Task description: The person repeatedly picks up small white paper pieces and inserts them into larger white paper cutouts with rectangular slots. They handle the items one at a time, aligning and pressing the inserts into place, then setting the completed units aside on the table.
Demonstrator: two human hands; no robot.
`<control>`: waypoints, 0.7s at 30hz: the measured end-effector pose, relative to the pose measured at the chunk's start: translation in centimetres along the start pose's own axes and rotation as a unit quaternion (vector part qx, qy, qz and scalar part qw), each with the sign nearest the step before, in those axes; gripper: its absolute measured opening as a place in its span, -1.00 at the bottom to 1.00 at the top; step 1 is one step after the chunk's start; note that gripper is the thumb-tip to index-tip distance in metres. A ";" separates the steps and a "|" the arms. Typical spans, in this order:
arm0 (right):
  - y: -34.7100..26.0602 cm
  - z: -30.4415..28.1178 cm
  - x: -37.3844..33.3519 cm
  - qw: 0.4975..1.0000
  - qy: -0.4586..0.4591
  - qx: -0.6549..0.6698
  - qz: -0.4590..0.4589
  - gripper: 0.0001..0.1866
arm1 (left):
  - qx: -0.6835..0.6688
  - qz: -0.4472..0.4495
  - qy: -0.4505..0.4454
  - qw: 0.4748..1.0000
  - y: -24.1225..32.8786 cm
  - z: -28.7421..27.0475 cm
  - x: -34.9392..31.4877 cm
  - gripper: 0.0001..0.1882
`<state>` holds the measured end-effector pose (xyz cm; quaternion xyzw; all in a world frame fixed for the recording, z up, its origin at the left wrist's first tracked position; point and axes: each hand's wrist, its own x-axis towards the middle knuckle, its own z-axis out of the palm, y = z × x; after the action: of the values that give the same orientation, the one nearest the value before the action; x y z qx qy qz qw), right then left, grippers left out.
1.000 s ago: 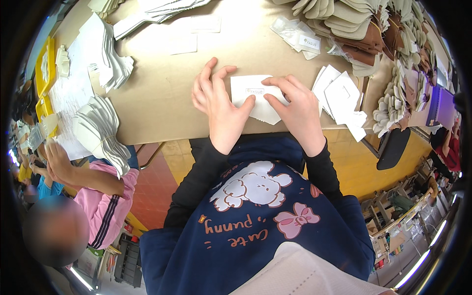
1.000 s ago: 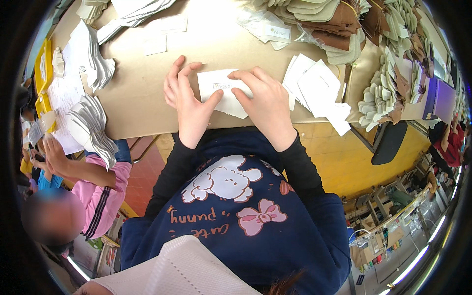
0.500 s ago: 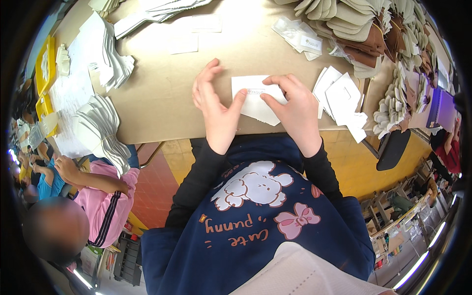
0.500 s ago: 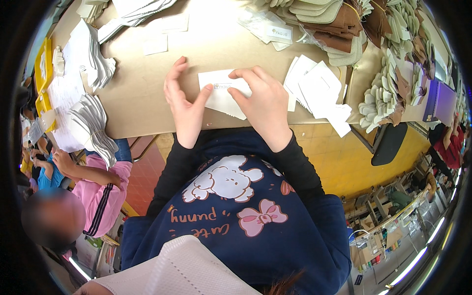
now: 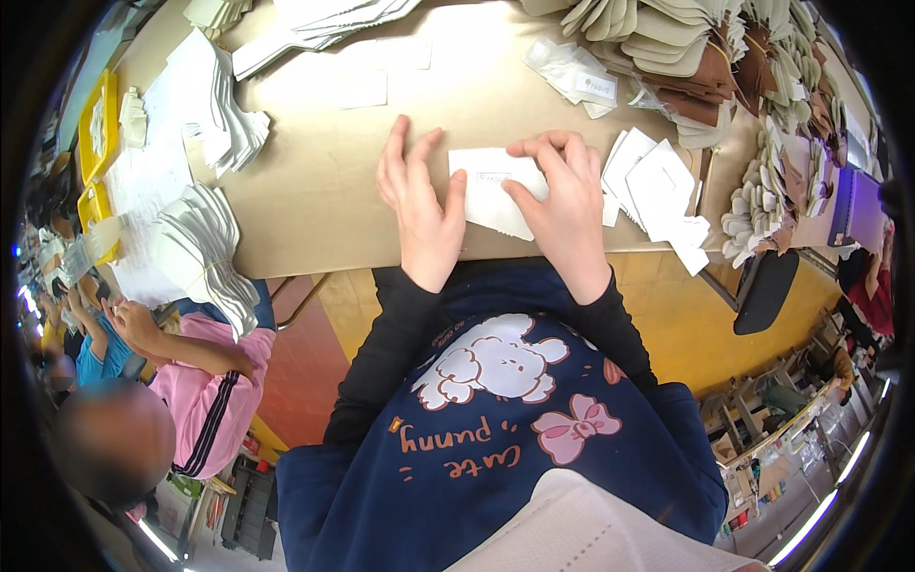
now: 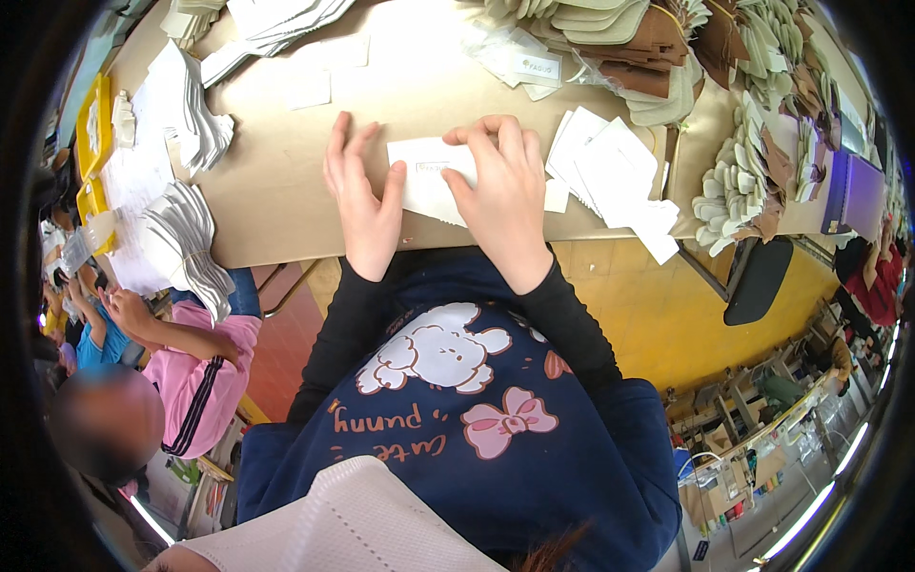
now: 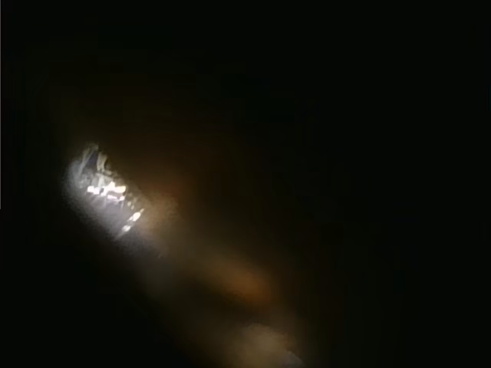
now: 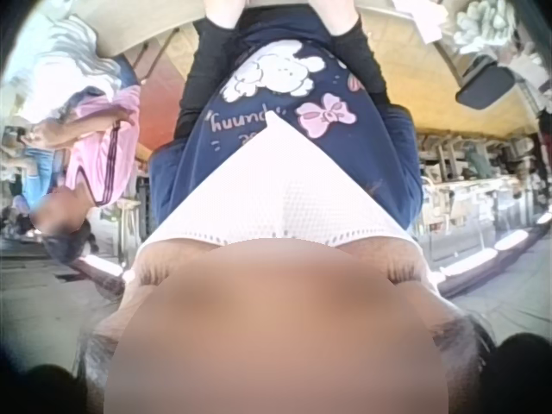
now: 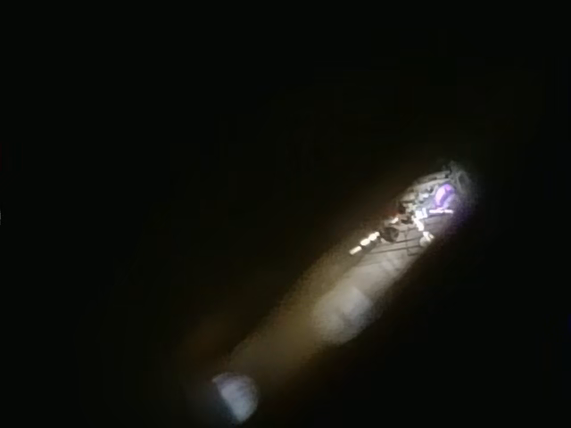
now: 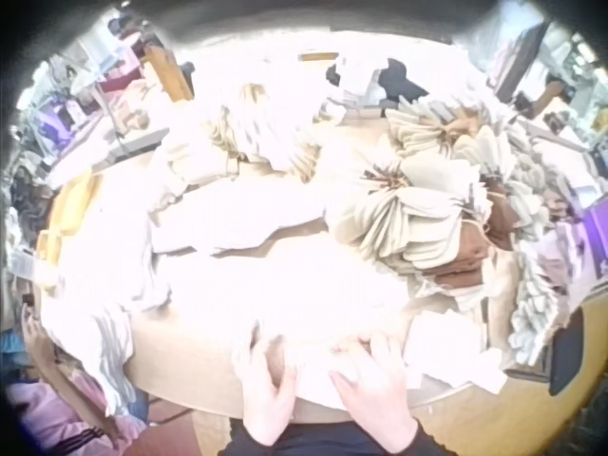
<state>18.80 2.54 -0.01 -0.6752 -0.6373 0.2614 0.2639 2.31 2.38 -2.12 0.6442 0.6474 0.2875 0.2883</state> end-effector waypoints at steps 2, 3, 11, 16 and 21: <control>0.4 -0.5 0.2 0.999 -0.012 0.034 0.003 -0.55 | 0.032 0.029 -0.021 0.999 -0.1 -0.4 -0.3 -0.49; 0.7 -0.9 0.2 0.998 -0.019 0.056 0.007 -0.52 | 0.053 0.050 -0.031 0.997 -0.2 -0.7 -0.5 -0.52; 2.4 -2.7 -0.3 0.990 -0.087 0.094 -0.054 -0.62 | -0.173 -0.028 -0.081 0.981 0.1 -1.3 -1.0 -0.54; 2.1 -2.9 -0.2 0.974 -0.179 0.133 0.035 -0.80 | -0.393 -0.188 -0.082 0.896 1.0 -2.3 -1.1 -0.51; 1.9 -4.1 0.1 0.923 -0.251 0.227 0.182 -0.77 | -0.448 -0.253 -0.148 0.845 1.0 -3.3 -0.5 -0.45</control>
<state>22.98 2.43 1.67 -0.6136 -0.4724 0.6037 0.1892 0.57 1.93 0.85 0.2940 0.5384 0.3643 0.7007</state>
